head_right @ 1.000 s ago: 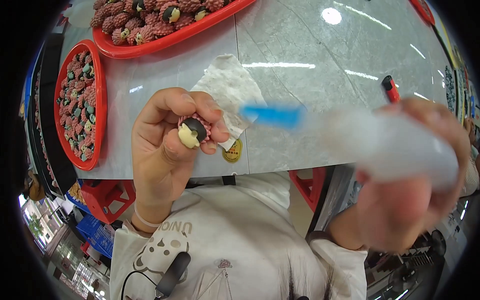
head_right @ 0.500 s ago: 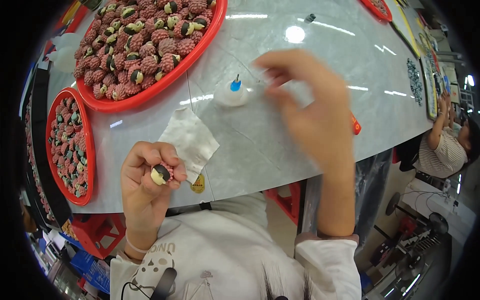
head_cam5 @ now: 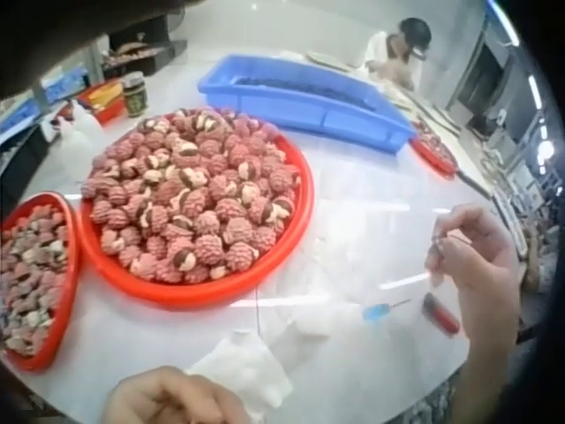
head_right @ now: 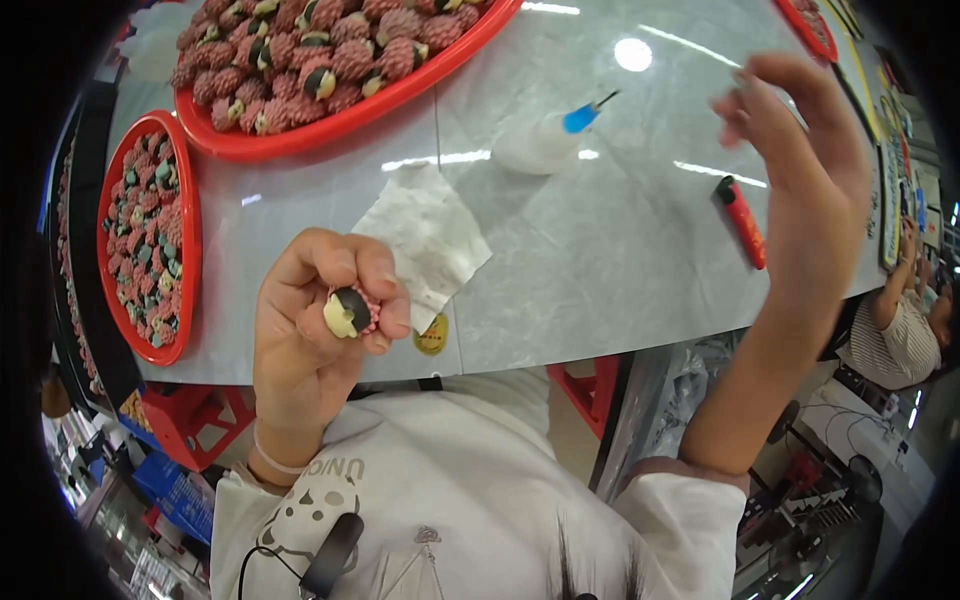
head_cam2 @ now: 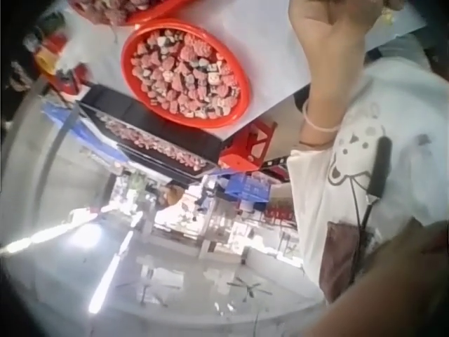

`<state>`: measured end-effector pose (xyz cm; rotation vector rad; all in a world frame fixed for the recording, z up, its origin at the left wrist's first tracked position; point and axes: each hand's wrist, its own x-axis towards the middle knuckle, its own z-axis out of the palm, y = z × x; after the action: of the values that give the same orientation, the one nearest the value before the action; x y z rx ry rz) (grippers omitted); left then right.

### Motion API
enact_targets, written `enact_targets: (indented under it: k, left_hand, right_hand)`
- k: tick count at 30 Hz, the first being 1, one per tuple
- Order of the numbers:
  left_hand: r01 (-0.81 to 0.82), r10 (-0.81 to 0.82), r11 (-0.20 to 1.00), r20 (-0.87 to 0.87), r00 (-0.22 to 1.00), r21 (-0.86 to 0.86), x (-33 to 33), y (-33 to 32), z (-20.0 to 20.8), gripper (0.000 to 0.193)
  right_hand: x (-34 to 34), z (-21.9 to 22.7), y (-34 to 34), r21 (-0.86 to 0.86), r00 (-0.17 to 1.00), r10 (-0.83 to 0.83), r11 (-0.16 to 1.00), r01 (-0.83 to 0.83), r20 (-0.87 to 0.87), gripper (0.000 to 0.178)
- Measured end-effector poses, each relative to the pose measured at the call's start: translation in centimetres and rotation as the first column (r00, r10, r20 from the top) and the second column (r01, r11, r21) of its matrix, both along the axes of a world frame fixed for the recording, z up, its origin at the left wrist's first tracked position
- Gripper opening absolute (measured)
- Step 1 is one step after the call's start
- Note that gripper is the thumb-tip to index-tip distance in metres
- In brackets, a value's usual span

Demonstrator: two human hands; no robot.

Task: The person assembles figurines by applying glue to figurine heads with a squeeze bottle, attaching small body pieces by hand, and placing the assembled figurines into a tray.

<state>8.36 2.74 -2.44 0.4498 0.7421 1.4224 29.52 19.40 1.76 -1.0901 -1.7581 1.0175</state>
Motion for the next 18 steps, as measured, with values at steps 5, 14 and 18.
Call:
enact_targets:
  k: [5,14,18]
  left_hand:
    - [0.027,-0.028,0.999,0.025,0.999,0.041,-0.3,0.1,-0.7,0.035]
    - [0.022,-0.023,0.997,0.01,1.0,0.072,-0.2,-0.3,-0.9,0.036]
    - [0.027,-0.025,0.998,-0.045,0.999,0.063,0.0,-0.3,-0.5,0.04]
  right_hand:
    - [1.4,-0.8,-4.8,-0.108,0.945,0.226,0.96,-0.257,-0.236,0.021]
    - [-4.0,-2.0,-10.5,-0.466,0.892,0.152,0.808,-0.361,-0.426,0.025]
    - [-5.3,-2.1,-10.3,-0.323,0.876,0.264,0.855,-0.407,-0.404,0.025]
